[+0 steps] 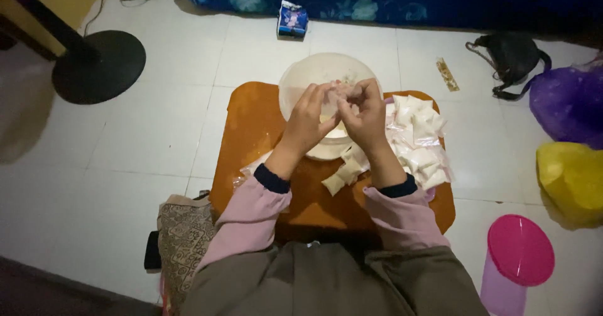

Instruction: Scooping white powder from a large bowl into small plastic bags and tying them closed for packaging.

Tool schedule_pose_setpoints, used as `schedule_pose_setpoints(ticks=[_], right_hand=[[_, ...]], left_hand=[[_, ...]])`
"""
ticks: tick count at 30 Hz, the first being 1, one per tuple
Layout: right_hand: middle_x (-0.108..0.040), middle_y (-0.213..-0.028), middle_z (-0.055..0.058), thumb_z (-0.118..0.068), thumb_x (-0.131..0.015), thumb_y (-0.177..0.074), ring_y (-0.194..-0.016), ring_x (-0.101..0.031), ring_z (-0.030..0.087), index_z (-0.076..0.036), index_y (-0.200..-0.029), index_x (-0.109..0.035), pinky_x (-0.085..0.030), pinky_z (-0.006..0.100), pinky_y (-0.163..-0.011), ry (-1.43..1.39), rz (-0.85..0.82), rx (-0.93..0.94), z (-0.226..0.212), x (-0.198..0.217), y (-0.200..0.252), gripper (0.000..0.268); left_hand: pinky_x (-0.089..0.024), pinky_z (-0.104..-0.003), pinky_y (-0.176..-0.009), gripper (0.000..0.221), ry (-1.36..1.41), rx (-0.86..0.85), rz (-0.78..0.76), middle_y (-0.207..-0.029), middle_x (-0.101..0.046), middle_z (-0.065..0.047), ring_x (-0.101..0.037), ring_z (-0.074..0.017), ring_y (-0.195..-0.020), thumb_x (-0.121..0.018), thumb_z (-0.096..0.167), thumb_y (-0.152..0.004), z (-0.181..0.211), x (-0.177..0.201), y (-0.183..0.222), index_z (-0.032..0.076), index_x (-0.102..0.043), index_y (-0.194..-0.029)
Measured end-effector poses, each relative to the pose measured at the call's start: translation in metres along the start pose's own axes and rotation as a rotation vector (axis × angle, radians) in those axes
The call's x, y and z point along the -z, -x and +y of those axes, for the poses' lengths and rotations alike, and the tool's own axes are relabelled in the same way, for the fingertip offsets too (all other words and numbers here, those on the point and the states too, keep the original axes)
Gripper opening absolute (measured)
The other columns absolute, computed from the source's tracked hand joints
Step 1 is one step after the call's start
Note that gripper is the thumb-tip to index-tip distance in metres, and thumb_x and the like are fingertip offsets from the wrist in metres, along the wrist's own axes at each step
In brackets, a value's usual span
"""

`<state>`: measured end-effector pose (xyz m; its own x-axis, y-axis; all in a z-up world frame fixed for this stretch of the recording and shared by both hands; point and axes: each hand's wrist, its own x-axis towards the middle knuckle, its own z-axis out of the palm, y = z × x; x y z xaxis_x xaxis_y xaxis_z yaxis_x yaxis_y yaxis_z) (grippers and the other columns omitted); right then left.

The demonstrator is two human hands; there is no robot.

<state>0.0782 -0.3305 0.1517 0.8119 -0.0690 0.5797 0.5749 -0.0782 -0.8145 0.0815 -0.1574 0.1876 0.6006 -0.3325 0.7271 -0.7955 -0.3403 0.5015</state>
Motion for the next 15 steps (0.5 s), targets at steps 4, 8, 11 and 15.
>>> schedule_pose_setpoints(ticks=[4,8,11,15], right_hand=[[-0.058,-0.086,0.006,-0.002,-0.071,-0.094,-0.077,-0.069,0.018,-0.007,-0.103,-0.043,-0.054,0.030,-0.073,0.050,0.048,-0.025,-0.001,-0.003,0.002,0.030],[-0.057,-0.084,0.004,-0.004,-0.073,-0.094,-0.077,-0.064,0.013,-0.008,-0.102,-0.043,-0.052,0.027,-0.072,0.074,0.065,-0.075,-0.007,-0.003,0.001,0.031],[-0.058,-0.082,0.006,-0.002,-0.073,-0.093,-0.075,-0.065,0.015,-0.007,-0.102,-0.043,-0.054,0.029,-0.071,0.044,0.062,-0.109,-0.005,-0.001,0.003,0.031],[-0.060,-0.082,0.008,0.001,-0.071,-0.091,-0.074,-0.064,0.016,-0.006,-0.102,-0.043,-0.055,0.031,-0.070,0.012,0.067,-0.133,-0.011,-0.006,0.001,0.030]], left_hand=[[-0.055,-0.043,-0.088,0.046,-0.018,-0.005,0.012,-0.091,-0.054,-0.007,-0.063,-0.0292,-0.087,-0.078,0.025,-0.088,-0.008,-0.006,0.003,0.008,-0.056,-0.124],[-0.055,-0.040,-0.083,0.045,-0.070,-0.002,-0.001,-0.092,-0.052,-0.006,-0.062,-0.0275,-0.085,-0.078,0.025,-0.085,-0.012,-0.008,0.003,0.008,-0.057,-0.122],[-0.053,-0.040,-0.080,0.046,-0.097,0.009,-0.001,-0.092,-0.052,-0.006,-0.062,-0.0275,-0.085,-0.078,0.024,-0.082,-0.006,-0.005,0.002,0.008,-0.058,-0.120],[-0.050,-0.041,-0.081,0.046,-0.087,0.019,0.000,-0.093,-0.053,-0.008,-0.062,-0.0286,-0.088,-0.079,0.026,-0.082,-0.002,-0.003,0.001,0.007,-0.059,-0.119]])
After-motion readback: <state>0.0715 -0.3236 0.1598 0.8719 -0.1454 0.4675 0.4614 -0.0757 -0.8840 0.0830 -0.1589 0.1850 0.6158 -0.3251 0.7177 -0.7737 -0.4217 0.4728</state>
